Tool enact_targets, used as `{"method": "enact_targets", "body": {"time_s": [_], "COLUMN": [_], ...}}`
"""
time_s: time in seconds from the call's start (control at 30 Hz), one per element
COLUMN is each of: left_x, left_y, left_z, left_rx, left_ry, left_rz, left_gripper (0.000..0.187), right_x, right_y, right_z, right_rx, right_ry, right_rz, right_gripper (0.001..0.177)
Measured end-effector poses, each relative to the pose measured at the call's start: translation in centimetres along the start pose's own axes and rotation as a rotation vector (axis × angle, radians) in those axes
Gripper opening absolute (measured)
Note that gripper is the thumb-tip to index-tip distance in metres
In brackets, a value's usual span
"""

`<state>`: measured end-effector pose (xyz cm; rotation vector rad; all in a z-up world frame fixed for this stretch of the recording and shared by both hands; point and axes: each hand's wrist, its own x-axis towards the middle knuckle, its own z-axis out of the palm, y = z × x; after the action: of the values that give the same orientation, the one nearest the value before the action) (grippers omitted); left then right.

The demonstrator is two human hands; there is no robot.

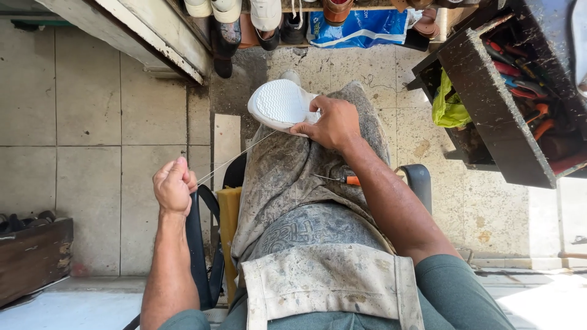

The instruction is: A person is hand-sewing the sole of a shoe using an awl and thread in a shoe repair shop.

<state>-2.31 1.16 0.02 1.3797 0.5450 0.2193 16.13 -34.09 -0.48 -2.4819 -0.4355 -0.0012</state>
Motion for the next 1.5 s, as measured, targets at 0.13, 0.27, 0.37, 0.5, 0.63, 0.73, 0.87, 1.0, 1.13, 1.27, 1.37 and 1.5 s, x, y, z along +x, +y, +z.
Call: {"method": "enact_targets", "body": {"time_s": [0.13,0.27,0.37,0.5,0.63,0.73,0.87,1.0,1.13,1.27,1.37,1.5], "left_x": [-0.3,-0.7,-0.9,0.2,1.2,1.0,2.9,4.4,6.8,7.8,8.1,8.3], "left_y": [0.2,0.0,1.3,3.9,9.3,9.8,7.0,4.5,0.5,-2.0,-3.5,-4.4], "left_z": [-0.8,-1.6,-1.5,-0.8,7.7,16.6,21.4,20.1,15.8,14.0,13.2,12.4], "left_rx": [0.043,0.036,0.065,0.063,0.949,0.659,0.598,0.260,0.023,-0.172,-0.273,-0.362], "left_ry": [-0.011,-0.040,-0.085,-0.153,0.058,0.047,-0.156,-0.197,-0.297,-0.400,-0.437,-0.479], "left_rz": [0.008,0.020,0.036,0.084,0.029,0.110,0.014,-0.126,-0.172,-0.234,-0.251,-0.259], "left_gripper": [0.049,0.047,0.049,0.044,0.043,0.079,0.086,0.069,0.068,0.067,0.067,0.067], "right_x": [0.4,0.2,0.5,0.9,1.2,1.0,-0.1,-4.0,-13.4,-17.6,-16.5,-14.3], "right_y": [0.0,0.1,0.5,1.0,1.5,1.0,0.3,6.5,8.5,3.3,0.9,2.1], "right_z": [-0.3,-0.3,-0.2,-0.4,0.2,0.1,-5.2,-9.2,-7.2,-8.7,-11.0,-11.8], "right_rx": [0.027,0.067,0.078,0.158,0.152,0.115,0.041,-0.079,-0.047,-0.369,-0.377,-0.069], "right_ry": [-0.008,-0.072,-0.100,-0.137,-0.103,-0.112,-0.091,0.563,0.187,-0.481,-0.643,-0.524], "right_rz": [0.009,0.021,0.023,0.026,-0.016,-0.072,-0.124,-0.290,-0.244,-0.020,0.127,0.188], "right_gripper": [0.072,0.071,0.072,0.069,0.060,0.058,0.052,0.050,0.030,0.040,0.038,0.040]}}
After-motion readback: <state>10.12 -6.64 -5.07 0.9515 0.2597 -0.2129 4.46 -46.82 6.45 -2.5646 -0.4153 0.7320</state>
